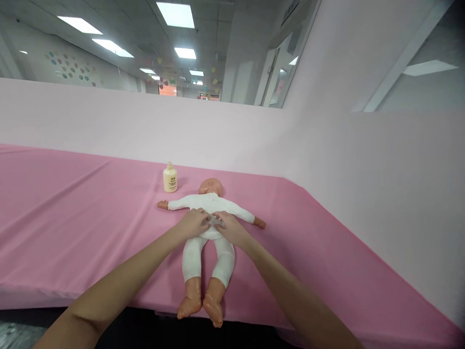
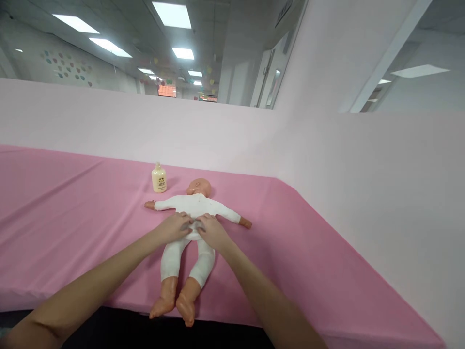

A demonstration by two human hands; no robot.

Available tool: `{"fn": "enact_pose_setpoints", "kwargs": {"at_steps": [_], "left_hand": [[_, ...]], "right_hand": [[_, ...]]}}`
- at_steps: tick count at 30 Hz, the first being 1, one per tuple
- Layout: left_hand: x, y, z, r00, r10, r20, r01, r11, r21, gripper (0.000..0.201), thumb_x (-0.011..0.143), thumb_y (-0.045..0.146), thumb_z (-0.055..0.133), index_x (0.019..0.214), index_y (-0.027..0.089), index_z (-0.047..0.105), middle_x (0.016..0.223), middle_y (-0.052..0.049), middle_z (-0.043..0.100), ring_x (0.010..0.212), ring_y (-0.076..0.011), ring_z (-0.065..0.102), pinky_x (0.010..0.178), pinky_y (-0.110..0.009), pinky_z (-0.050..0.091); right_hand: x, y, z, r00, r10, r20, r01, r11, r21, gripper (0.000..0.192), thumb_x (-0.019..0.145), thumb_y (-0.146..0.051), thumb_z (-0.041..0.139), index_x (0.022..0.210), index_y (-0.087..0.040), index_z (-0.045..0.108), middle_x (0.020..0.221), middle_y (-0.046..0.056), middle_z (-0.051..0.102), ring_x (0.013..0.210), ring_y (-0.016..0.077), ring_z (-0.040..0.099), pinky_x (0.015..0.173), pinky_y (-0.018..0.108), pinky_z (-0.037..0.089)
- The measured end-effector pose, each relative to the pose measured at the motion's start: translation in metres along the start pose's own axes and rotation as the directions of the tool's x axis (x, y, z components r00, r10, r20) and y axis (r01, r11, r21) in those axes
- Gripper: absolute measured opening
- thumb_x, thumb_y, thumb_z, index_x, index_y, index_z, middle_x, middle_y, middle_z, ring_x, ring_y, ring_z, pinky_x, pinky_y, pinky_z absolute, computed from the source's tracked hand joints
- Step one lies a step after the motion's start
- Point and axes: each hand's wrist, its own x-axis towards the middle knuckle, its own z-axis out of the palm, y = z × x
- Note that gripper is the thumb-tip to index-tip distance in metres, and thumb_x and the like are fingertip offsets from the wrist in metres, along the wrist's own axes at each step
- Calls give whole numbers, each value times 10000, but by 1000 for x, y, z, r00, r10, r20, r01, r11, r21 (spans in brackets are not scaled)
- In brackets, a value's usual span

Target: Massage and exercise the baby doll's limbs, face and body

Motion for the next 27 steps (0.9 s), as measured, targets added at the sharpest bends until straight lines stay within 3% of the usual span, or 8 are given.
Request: {"fn": "enact_pose_setpoints", "kwargs": {"at_steps": [3, 6, 10, 13, 16, 20, 27], "left_hand": [[-20, 12, 8, 999, -38, 14, 38, 999, 1, 296, 883, 229, 552, 1151, 191, 671, 1131, -93, 694, 1010, -252, 656, 909, -356, 489], [-22, 14, 11, 995, -100, 13, 100, 995, -1, 322, 889, 228, 540, 1191, 190, 647, 1145, -94, 709, 1037, -252, 665, 881, -346, 495], [-5, 8, 12, 988, -154, -20, 152, 987, -57, 342, 932, 282, 528, 1248, 200, 627, 1118, -82, 740, 1020, -243, 683, 815, -324, 491], [10, 6, 16, 984, -175, -25, 174, 984, -37, 297, 965, 288, 495, 1166, 184, 688, 1068, -90, 751, 970, -248, 682, 804, -332, 481], [23, 9, 24, 982, -188, -28, 189, 981, 44, 312, 971, 240, 457, 1078, 155, 737, 1050, -125, 738, 972, -261, 664, 850, -363, 482], [34, 13, 31, 979, -193, -69, 200, 974, 109, 322, 964, 231, 450, 1031, 141, 752, 1184, -171, 668, 1144, -312, 590, 934, -419, 463], [50, 8, 33, 971, -230, -70, 236, 967, 97, 364, 1002, 253, 369, 1127, 110, 679, 1080, -161, 692, 977, -266, 658, 840, -364, 479]], "right_hand": [[-20, -12, 6, 1000, -9, 7, 10, 997, -74, 258, 911, -120, 559, 1130, -166, 687, 1182, 96, 663, 1133, 251, 584, 1026, 383, 442], [-20, -12, 14, 999, 8, -34, -12, 995, -99, 234, 932, -116, 553, 1121, -143, 690, 1172, 101, 678, 1123, 245, 592, 1010, 360, 446], [-3, -5, 21, 992, 100, -71, -108, 987, -123, 323, 963, -86, 493, 1238, -144, 653, 1201, 93, 697, 1107, 205, 631, 981, 297, 455], [8, -5, 23, 988, 131, -76, -144, 968, -207, 397, 966, -56, 453, 1308, -160, 626, 1217, 93, 684, 1097, 192, 634, 951, 271, 457], [16, -6, 23, 987, 137, -81, -154, 950, -270, 333, 982, -92, 449, 1205, -148, 689, 1205, 119, 650, 1058, 207, 625, 898, 279, 468], [24, -5, 24, 990, 114, -79, -135, 927, -349, 313, 1003, -121, 417, 1039, -151, 727, 1219, 117, 633, 1099, 223, 588, 946, 297, 445], [45, 3, 23, 973, 212, -92, -231, 906, -356, 271, 1032, -138, 385, 1175, -113, 613, 1104, 123, 707, 1002, 200, 662, 847, 277, 449]]}}
